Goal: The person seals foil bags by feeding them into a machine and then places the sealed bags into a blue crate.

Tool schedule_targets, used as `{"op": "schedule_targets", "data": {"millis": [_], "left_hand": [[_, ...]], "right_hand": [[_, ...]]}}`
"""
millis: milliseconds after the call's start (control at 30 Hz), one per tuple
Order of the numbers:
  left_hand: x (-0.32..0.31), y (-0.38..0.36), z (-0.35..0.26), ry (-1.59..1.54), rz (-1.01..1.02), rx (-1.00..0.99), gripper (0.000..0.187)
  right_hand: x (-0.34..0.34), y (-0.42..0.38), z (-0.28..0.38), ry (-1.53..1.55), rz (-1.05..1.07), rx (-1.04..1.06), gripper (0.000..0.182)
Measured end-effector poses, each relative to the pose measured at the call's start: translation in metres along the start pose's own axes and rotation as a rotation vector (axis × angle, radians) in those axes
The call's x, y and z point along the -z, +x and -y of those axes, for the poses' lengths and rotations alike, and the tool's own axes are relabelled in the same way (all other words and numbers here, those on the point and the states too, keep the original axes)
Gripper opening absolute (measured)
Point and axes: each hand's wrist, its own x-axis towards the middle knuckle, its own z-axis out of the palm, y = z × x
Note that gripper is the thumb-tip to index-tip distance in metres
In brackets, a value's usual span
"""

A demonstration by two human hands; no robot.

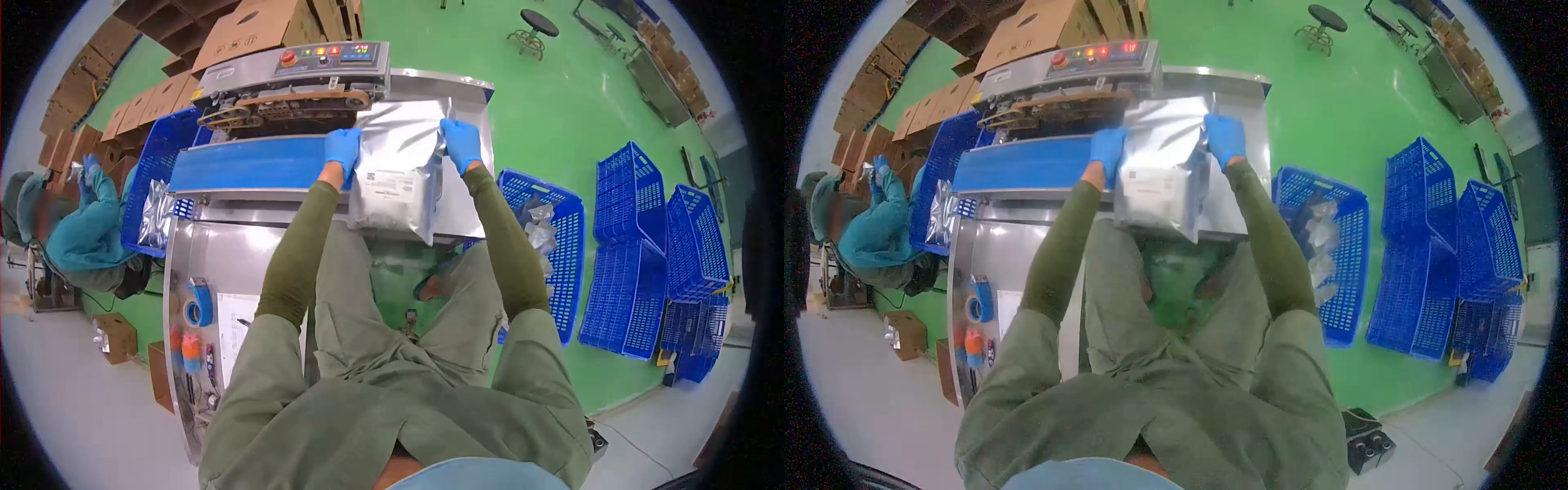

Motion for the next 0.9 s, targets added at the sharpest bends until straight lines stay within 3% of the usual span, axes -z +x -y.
{"op": "schedule_targets", "data": {"millis": [33, 100, 133, 167, 267, 300, 400, 467, 500, 567, 667, 767, 800, 833, 867, 900], "left_hand": [[0.008, 0.008, 0.003, 0.067, 0.045, 0.062, 0.032], [0.017, 0.027, 0.026, 0.229, -0.011, -0.103, 0.032], [0.023, 0.036, 0.036, 0.309, -0.042, -0.188, 0.033], [0.030, 0.046, 0.046, 0.325, 0.003, -0.136, 0.034], [0.058, 0.064, 0.066, 0.451, -0.014, -0.250, 0.035], [0.068, 0.071, 0.074, 0.482, 0.001, -0.243, 0.036], [0.102, 0.079, 0.075, 0.518, 0.048, -0.185, 0.037], [0.124, 0.075, 0.063, 0.415, -0.004, -0.071, 0.041], [0.146, 0.101, 0.090, 0.712, 0.043, -0.190, 0.043], [0.183, 0.100, 0.079, 0.763, 0.027, -0.145, 0.043], [0.217, 0.029, 0.024, 0.535, 0.016, -0.105, 0.041], [0.263, -0.086, 0.004, 0.312, -0.226, 0.012, 0.040], [0.279, -0.123, 0.004, 0.293, -0.332, 0.044, 0.039], [0.312, -0.149, 0.037, 0.449, -0.443, 0.031, 0.041], [0.337, -0.172, 0.076, 0.607, -0.558, 0.014, 0.042], [0.327, -0.199, 0.079, 0.557, -0.625, 0.037, 0.043]], "right_hand": [[-0.002, 0.015, -0.019, -0.046, 0.072, 0.010, 0.033], [-0.016, 0.036, -0.054, -0.187, 0.091, 0.183, 0.033], [-0.024, 0.030, -0.040, -0.115, 0.091, 0.099, 0.032], [-0.032, 0.023, -0.027, -0.043, 0.084, 0.015, 0.031], [-0.059, 0.043, -0.053, -0.194, 0.081, 0.203, 0.029], [-0.068, 0.037, -0.044, -0.085, 0.101, 0.055, 0.028], [-0.096, 0.051, -0.063, -0.663, 0.084, 0.703, 0.027], [-0.110, 0.046, -0.047, -0.704, 0.226, 0.547, 0.027], [-0.115, 0.043, -0.038, -0.706, 0.274, 0.501, 0.027], [-0.101, 0.029, -0.029, -0.358, 0.333, 0.358, 0.028], [0.003, -0.010, -0.045, 0.123, 0.266, 0.068, 0.033], [0.169, -0.085, -0.102, -0.609, -0.065, 0.050, 0.035], [0.222, -0.117, -0.133, -1.139, 0.000, 0.159, 0.032], [0.277, -0.145, -0.228, -1.323, 0.081, 0.085, 0.030], [0.287, -0.188, -0.222, -1.488, 0.244, -0.213, 0.031], [0.309, -0.234, -0.274, -1.468, 0.581, -0.174, 0.036]]}}
